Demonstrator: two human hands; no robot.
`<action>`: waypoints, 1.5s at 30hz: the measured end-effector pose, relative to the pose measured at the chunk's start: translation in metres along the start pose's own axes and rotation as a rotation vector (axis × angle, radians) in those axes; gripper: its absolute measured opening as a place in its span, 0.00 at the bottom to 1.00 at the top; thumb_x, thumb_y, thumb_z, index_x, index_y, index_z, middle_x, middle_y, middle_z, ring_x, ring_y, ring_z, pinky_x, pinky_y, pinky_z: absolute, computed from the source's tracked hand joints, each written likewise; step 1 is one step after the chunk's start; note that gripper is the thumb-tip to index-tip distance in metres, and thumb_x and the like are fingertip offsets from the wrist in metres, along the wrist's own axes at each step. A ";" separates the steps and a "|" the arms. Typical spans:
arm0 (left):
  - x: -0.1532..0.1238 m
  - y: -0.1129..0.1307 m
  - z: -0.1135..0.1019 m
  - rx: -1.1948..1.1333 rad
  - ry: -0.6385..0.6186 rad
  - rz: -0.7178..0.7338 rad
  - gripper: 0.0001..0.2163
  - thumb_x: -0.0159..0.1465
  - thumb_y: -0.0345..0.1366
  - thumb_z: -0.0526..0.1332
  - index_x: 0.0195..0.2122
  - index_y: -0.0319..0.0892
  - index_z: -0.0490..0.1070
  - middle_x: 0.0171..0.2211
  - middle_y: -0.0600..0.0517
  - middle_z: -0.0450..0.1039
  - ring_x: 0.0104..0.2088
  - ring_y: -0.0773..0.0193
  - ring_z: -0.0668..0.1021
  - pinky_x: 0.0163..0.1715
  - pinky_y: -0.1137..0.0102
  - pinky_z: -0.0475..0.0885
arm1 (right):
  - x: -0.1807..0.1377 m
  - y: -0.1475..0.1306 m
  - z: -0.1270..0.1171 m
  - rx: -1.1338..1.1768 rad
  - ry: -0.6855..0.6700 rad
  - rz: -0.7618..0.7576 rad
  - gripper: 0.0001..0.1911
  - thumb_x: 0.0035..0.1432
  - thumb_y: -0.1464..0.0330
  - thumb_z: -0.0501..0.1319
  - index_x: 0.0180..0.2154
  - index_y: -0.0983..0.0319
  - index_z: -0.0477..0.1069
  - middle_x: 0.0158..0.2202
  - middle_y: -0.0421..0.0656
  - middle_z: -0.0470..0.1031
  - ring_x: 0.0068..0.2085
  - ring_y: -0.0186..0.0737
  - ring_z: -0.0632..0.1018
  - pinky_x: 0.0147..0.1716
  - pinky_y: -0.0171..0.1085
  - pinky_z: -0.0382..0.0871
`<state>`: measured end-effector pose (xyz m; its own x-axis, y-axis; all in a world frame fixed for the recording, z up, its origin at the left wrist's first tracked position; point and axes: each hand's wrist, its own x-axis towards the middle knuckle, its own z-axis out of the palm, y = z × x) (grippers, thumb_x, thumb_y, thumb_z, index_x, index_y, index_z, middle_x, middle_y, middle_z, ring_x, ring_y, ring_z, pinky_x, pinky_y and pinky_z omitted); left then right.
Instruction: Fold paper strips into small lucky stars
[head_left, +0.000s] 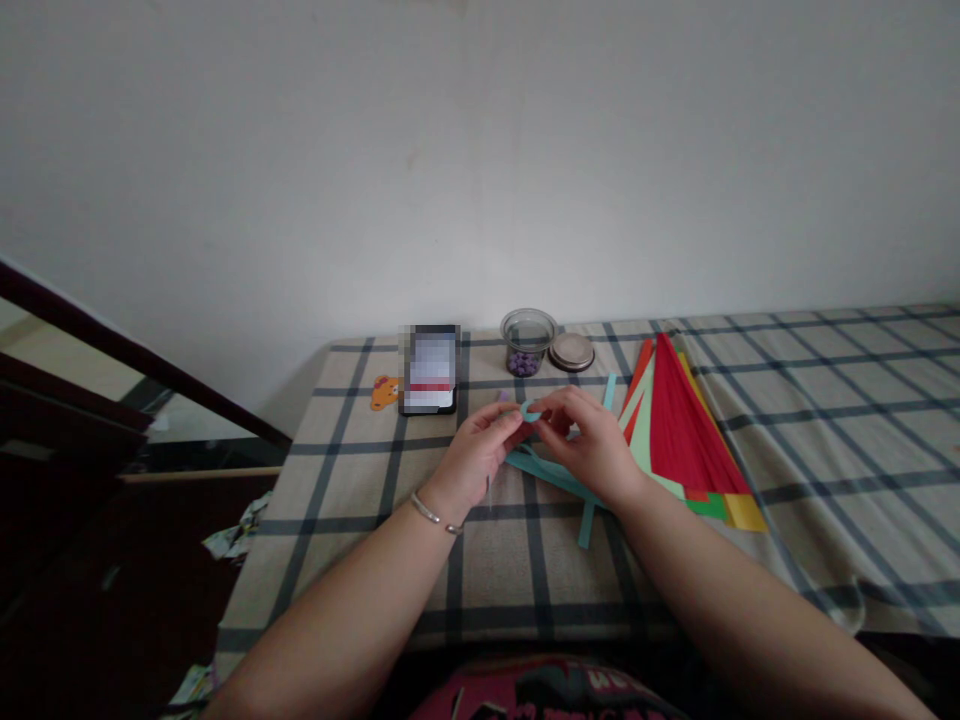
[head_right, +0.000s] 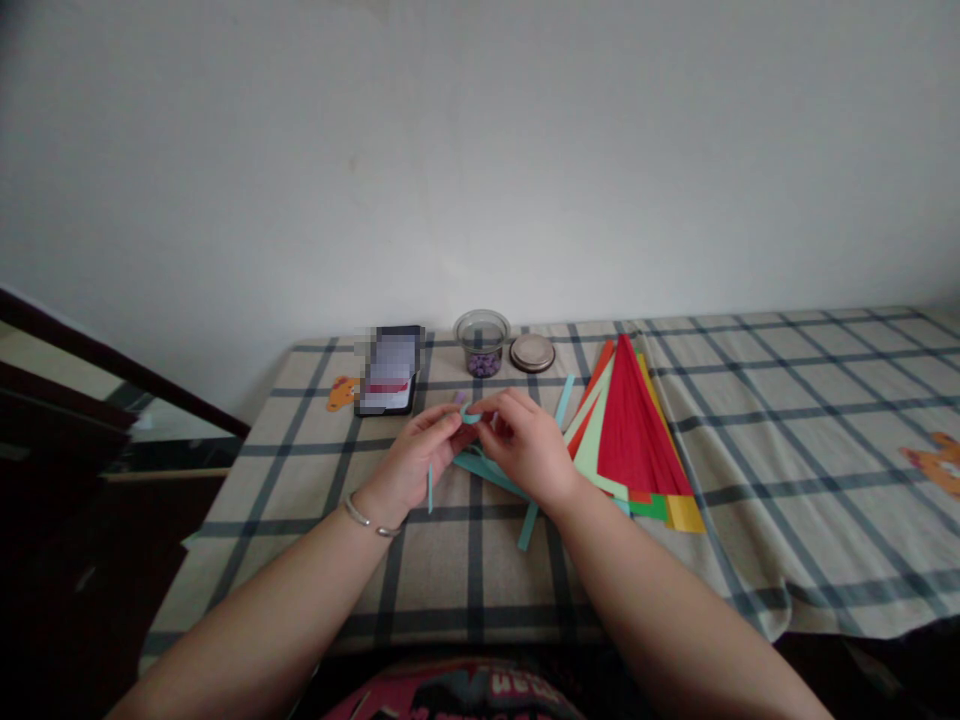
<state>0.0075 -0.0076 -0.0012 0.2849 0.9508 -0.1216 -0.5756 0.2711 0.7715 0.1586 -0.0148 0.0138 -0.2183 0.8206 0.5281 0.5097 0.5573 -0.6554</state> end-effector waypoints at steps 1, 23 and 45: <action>0.000 0.000 0.000 0.024 0.014 0.030 0.09 0.51 0.36 0.69 0.31 0.39 0.73 0.30 0.54 0.75 0.33 0.69 0.76 0.41 0.71 0.71 | 0.000 0.000 0.000 0.002 -0.001 0.007 0.07 0.55 0.73 0.59 0.37 0.59 0.70 0.29 0.41 0.69 0.26 0.33 0.70 0.27 0.34 0.67; -0.003 0.006 -0.009 0.928 -0.017 0.576 0.09 0.59 0.33 0.62 0.41 0.45 0.72 0.40 0.49 0.72 0.40 0.63 0.74 0.41 0.69 0.70 | 0.001 0.007 0.007 0.263 -0.038 0.268 0.08 0.55 0.67 0.60 0.38 0.60 0.71 0.27 0.40 0.70 0.26 0.33 0.69 0.22 0.32 0.62; -0.004 0.006 -0.008 0.794 0.044 0.449 0.09 0.61 0.37 0.59 0.41 0.43 0.72 0.38 0.49 0.73 0.31 0.66 0.76 0.33 0.72 0.72 | 0.002 0.007 0.008 0.320 -0.066 0.363 0.09 0.56 0.62 0.58 0.36 0.60 0.72 0.30 0.41 0.73 0.29 0.35 0.72 0.25 0.33 0.64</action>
<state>-0.0031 -0.0087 -0.0007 0.1231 0.9514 0.2824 0.0760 -0.2927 0.9532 0.1551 -0.0088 0.0063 -0.1314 0.9696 0.2062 0.2838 0.2361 -0.9293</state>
